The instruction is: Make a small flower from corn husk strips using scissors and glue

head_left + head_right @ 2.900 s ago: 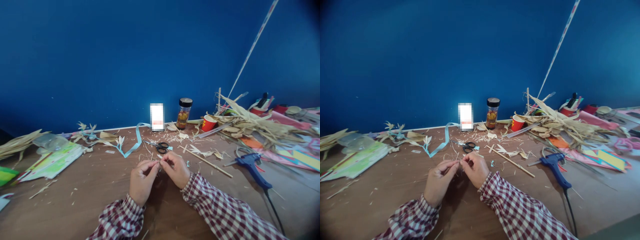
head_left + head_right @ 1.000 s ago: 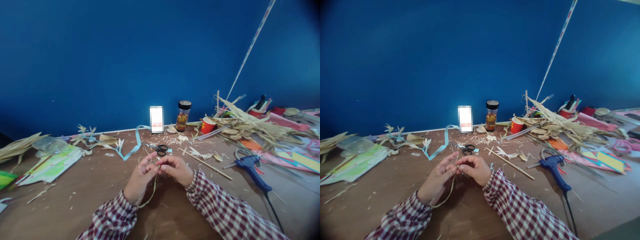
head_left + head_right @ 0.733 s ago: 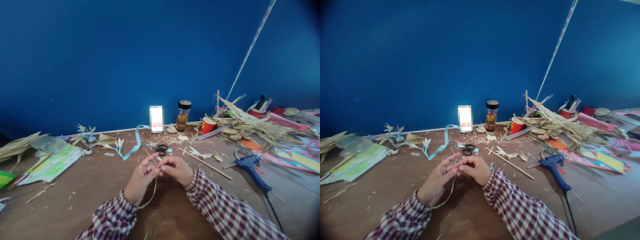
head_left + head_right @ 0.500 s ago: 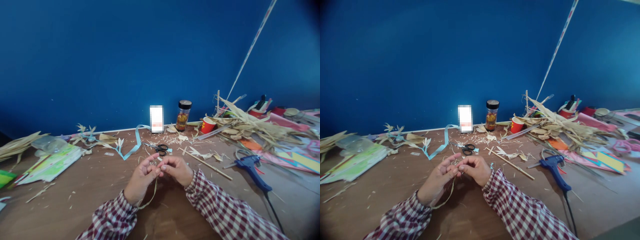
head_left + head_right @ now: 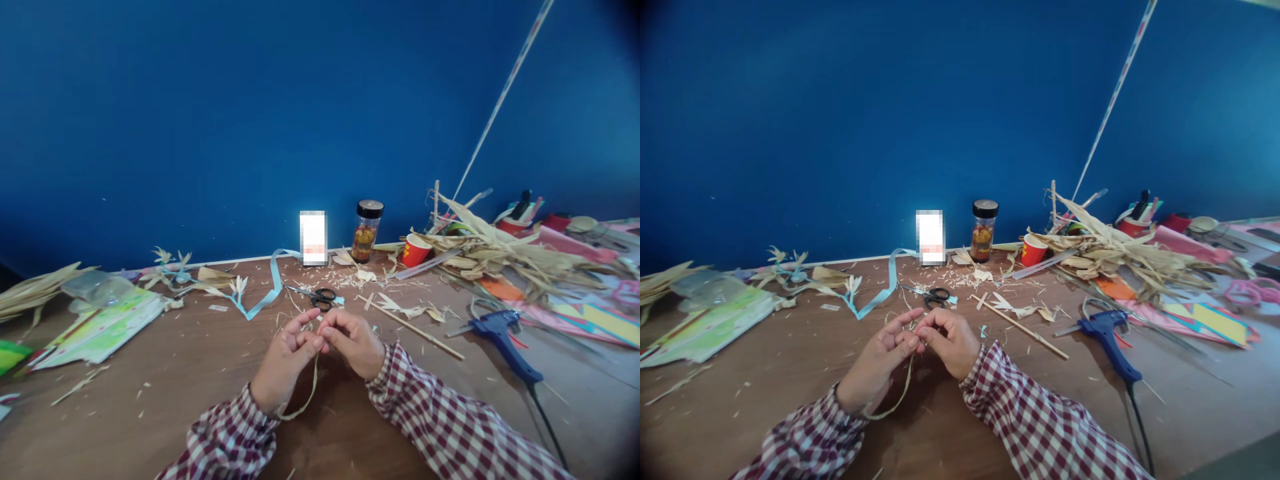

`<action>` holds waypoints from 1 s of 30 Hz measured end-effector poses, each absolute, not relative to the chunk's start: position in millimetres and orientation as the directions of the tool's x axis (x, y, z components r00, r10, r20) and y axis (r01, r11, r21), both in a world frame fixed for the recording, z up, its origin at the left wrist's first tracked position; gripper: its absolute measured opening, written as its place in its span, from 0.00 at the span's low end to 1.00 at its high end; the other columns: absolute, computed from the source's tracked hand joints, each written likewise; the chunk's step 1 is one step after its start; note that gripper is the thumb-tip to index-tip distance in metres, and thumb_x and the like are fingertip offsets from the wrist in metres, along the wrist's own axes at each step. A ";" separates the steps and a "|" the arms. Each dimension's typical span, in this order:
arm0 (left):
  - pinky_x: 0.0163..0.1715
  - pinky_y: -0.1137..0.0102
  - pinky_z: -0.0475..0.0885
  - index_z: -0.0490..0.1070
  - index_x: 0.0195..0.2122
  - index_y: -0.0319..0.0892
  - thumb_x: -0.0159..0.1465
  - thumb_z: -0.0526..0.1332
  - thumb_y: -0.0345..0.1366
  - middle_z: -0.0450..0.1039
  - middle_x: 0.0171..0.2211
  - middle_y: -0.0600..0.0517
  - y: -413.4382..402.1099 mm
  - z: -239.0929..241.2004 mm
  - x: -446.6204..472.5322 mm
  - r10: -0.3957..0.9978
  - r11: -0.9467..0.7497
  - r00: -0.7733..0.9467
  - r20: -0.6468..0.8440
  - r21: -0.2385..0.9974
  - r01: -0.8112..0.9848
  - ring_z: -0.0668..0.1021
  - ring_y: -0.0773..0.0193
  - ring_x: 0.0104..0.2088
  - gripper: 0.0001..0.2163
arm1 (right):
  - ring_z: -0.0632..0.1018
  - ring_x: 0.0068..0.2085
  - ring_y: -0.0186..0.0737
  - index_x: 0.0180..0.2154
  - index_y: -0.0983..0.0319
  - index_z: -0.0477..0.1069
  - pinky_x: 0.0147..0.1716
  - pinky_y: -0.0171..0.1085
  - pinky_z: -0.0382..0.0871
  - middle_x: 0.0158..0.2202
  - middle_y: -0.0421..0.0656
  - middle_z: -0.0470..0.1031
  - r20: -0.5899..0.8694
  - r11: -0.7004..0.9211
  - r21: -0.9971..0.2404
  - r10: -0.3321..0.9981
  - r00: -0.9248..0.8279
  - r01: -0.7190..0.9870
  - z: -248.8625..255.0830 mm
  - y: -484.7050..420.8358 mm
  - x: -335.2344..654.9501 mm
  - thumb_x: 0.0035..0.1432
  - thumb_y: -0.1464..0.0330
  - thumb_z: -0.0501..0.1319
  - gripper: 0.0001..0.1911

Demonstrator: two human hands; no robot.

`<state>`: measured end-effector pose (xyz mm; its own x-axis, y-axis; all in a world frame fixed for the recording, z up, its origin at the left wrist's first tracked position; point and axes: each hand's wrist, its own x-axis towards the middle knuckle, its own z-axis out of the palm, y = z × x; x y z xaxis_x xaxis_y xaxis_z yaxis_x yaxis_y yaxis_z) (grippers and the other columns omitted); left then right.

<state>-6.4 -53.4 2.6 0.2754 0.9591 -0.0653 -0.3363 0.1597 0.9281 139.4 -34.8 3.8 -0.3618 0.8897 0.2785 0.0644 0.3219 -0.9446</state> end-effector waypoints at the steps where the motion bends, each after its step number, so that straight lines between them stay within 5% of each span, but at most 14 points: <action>1: 0.33 0.73 0.64 0.61 0.48 0.41 0.53 0.62 0.32 0.71 0.22 0.56 -52.7 1.5 -6.7 0.960 0.160 0.269 -0.073 0.934 -0.321 0.72 0.70 0.27 0.20 | 0.69 0.27 0.31 0.29 0.63 0.67 0.30 0.32 0.63 0.24 0.38 0.68 0.272 0.314 -0.947 0.894 -0.357 0.064 3.5 -33.9 139.8 0.56 0.66 0.54 0.08; 9: 0.23 0.76 0.60 0.70 0.25 0.38 0.51 0.63 0.37 0.70 0.20 0.55 -49.8 -4.2 -9.2 0.955 0.184 0.254 -0.154 0.978 -0.099 0.68 0.72 0.21 0.07 | 0.66 0.26 0.30 0.30 0.63 0.67 0.26 0.30 0.60 0.24 0.37 0.66 0.233 0.285 -0.950 0.919 -0.318 0.129 2.7 -27.5 145.0 0.55 0.66 0.54 0.08; 12: 0.18 0.76 0.55 0.72 0.24 0.39 0.52 0.61 0.40 0.68 0.17 0.56 -50.9 -4.0 -9.1 0.948 0.198 0.250 -0.198 0.980 0.025 0.64 0.73 0.16 0.09 | 0.64 0.23 0.29 0.30 0.62 0.66 0.23 0.29 0.58 0.22 0.36 0.63 0.191 0.235 -0.964 0.939 -0.286 0.128 -1.7 -23.4 146.7 0.56 0.64 0.53 0.09; 17: 0.24 0.75 0.62 0.74 0.27 0.40 0.51 0.61 0.41 0.72 0.22 0.54 -51.3 -4.2 -10.3 0.952 0.191 0.229 -0.204 0.978 0.079 0.70 0.69 0.22 0.09 | 0.62 0.20 0.28 0.30 0.62 0.64 0.19 0.29 0.56 0.21 0.36 0.63 0.113 0.126 -0.991 0.970 -0.215 0.050 -7.7 -13.0 152.5 0.55 0.60 0.52 0.11; 23: 0.25 0.73 0.63 0.69 0.40 0.39 0.50 0.62 0.38 0.73 0.21 0.54 -47.4 -0.3 -15.4 0.942 0.179 0.270 -0.198 0.979 0.096 0.72 0.68 0.23 0.17 | 0.63 0.20 0.29 0.30 0.61 0.64 0.19 0.30 0.57 0.21 0.36 0.63 0.121 0.122 -0.993 0.974 -0.191 -0.006 -6.1 -10.1 155.2 0.54 0.60 0.53 0.11; 30: 0.18 0.77 0.58 0.64 0.26 0.40 0.45 0.66 0.37 0.67 0.16 0.59 -48.8 8.2 -16.5 0.977 0.135 0.145 -0.156 0.979 0.150 0.67 0.72 0.17 0.12 | 0.62 0.19 0.30 0.30 0.62 0.65 0.19 0.30 0.57 0.20 0.36 0.62 0.181 0.191 -0.974 0.980 -0.086 0.118 -4.3 -14.3 151.6 0.54 0.60 0.53 0.11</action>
